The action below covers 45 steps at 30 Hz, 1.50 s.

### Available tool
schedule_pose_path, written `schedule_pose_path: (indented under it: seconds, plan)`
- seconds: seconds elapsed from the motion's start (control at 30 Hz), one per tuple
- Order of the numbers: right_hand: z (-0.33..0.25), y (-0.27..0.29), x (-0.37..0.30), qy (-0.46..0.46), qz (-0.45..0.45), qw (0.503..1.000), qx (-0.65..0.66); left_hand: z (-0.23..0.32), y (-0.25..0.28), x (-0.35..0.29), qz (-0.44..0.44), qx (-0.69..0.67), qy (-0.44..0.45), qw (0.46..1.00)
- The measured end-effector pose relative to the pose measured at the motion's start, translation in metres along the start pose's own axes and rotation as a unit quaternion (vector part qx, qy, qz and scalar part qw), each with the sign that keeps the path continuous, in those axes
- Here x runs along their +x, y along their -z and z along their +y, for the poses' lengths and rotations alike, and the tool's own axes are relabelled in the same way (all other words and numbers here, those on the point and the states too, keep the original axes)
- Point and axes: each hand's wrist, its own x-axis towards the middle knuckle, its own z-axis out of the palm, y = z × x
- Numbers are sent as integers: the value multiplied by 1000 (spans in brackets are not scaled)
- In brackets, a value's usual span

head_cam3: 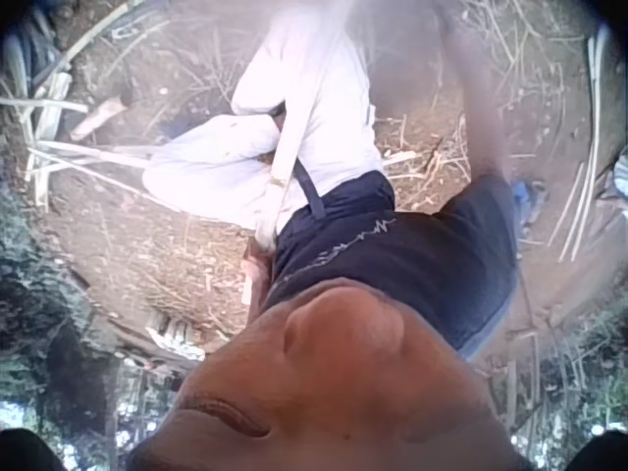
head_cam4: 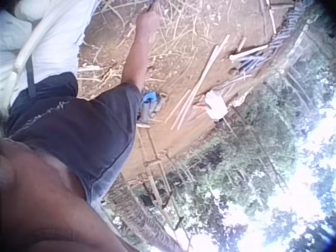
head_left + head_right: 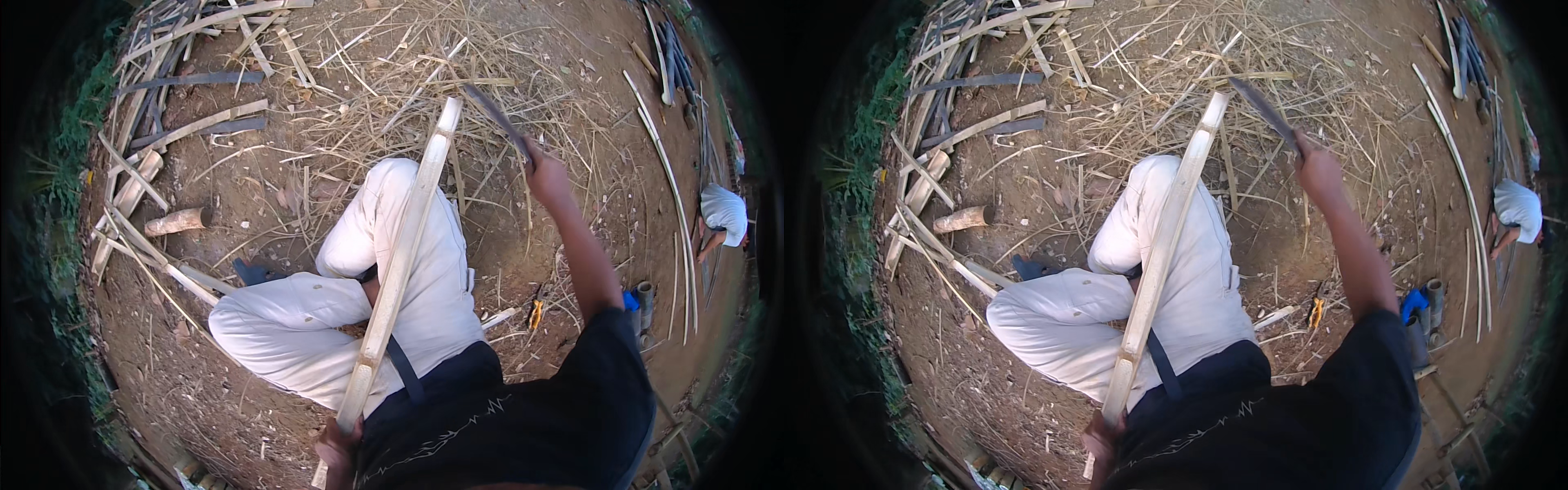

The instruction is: The person scrapes a long strip of bamboo with a blade and whittles the end of a wooden handle.

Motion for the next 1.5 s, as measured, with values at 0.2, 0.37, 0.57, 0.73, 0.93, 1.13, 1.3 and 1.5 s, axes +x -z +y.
schedule_pose_path:
  seconds: [0.2,0.37,0.57,0.73,0.93,1.13,1.3,1.5]
  plan:
    - [-24,-35,-98,-16,38,985,166,16,29,22,-11,-83,-16,996]
    - [-29,-98,-171,-165,-10,944,285,8,59,41,-60,-126,-86,986]
    - [-52,-131,-233,-250,-38,911,327,44,106,91,-44,-77,-140,986]
    - [-65,-116,-223,-218,-37,904,366,109,84,132,35,-217,-225,949]
    - [-78,-79,-193,-151,31,885,440,124,42,141,4,-163,-218,962]
    - [-107,-7,-188,-41,16,932,360,113,76,158,-361,-552,-7,751]
    - [-138,37,-201,269,13,945,183,125,88,169,-476,-634,91,602]
    - [-149,46,-228,440,-12,884,155,137,77,170,-502,-625,93,591]
